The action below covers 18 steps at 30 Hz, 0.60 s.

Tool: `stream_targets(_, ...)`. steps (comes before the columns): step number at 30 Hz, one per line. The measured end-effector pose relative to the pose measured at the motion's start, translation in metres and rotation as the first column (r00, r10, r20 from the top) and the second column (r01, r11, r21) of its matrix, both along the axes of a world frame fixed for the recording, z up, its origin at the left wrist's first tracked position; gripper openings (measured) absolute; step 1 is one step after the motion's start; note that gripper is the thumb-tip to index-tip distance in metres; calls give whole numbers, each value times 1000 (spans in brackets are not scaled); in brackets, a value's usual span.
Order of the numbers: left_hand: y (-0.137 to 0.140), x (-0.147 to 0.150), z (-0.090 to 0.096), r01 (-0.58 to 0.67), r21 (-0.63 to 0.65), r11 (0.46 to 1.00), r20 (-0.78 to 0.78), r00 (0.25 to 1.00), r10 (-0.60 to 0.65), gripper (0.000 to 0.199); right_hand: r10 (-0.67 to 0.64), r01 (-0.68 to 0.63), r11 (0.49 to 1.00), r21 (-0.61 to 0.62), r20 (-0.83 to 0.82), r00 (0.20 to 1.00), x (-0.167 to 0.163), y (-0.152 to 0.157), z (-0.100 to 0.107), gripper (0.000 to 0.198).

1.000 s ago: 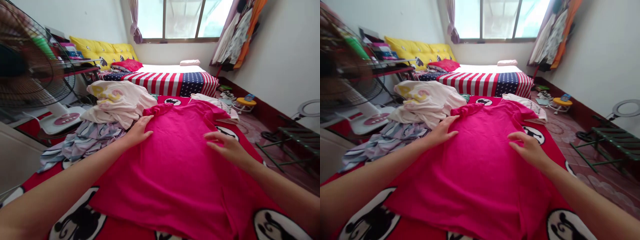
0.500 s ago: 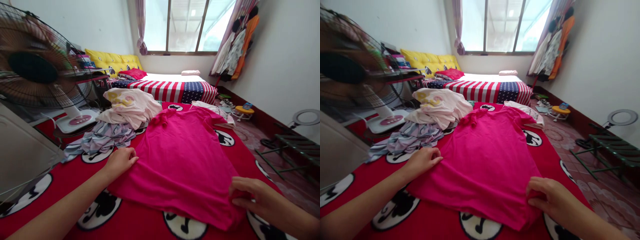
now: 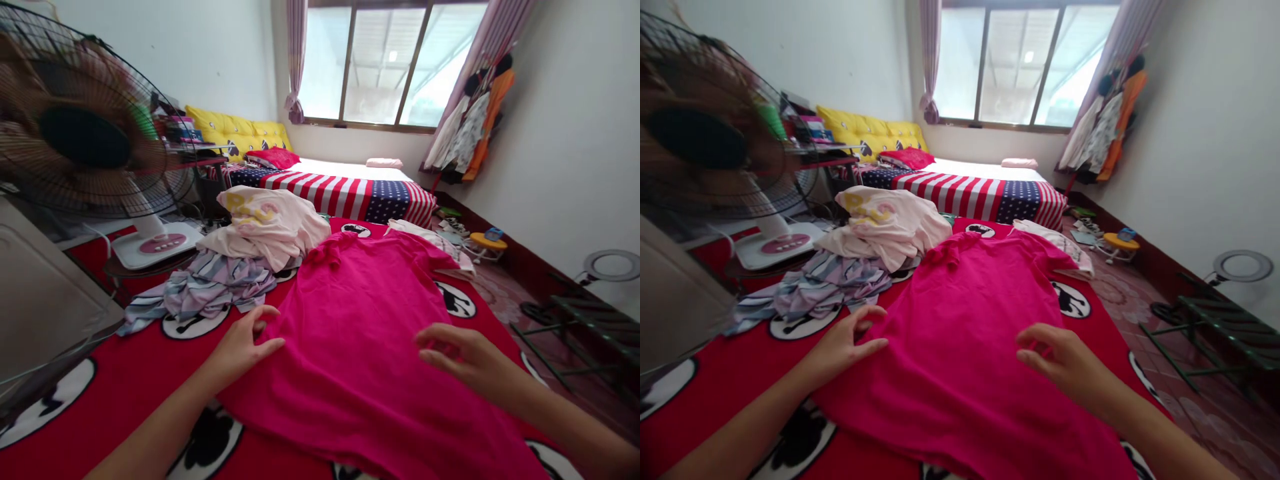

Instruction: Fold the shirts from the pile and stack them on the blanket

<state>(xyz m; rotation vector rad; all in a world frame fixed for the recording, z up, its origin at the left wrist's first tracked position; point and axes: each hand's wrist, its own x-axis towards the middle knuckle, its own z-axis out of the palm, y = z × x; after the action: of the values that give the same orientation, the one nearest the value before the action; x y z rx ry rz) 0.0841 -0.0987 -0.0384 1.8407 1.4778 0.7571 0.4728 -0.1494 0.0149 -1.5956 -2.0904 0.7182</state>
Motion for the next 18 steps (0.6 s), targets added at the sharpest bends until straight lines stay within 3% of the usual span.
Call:
stream_targets(4,-8,-6,-3,23,19,1000,145,989,-25,48,-62,65,998,13,-124,990,-45,91,-9,31)
stream_targets(8,-12,-12,-7,29,-17,999,194,981,-25,47,-235,231,969,85,34,971,-86,174,-27,51)
stream_targets(11,-13,-12,-6,46,-42,998,214,976,-36,49,-304,292,948,130,90,948,-112,215,-36,59)
stream_targets(16,-16,-8,1,21,-103,994,194,981,-1,59,-387,367,908,202,73,919,-118,249,-23,6)
stream_targets(18,-16,-8,3,23,-157,987,249,968,17,66,-403,393,893,218,0,915,-100,259,-9,11)
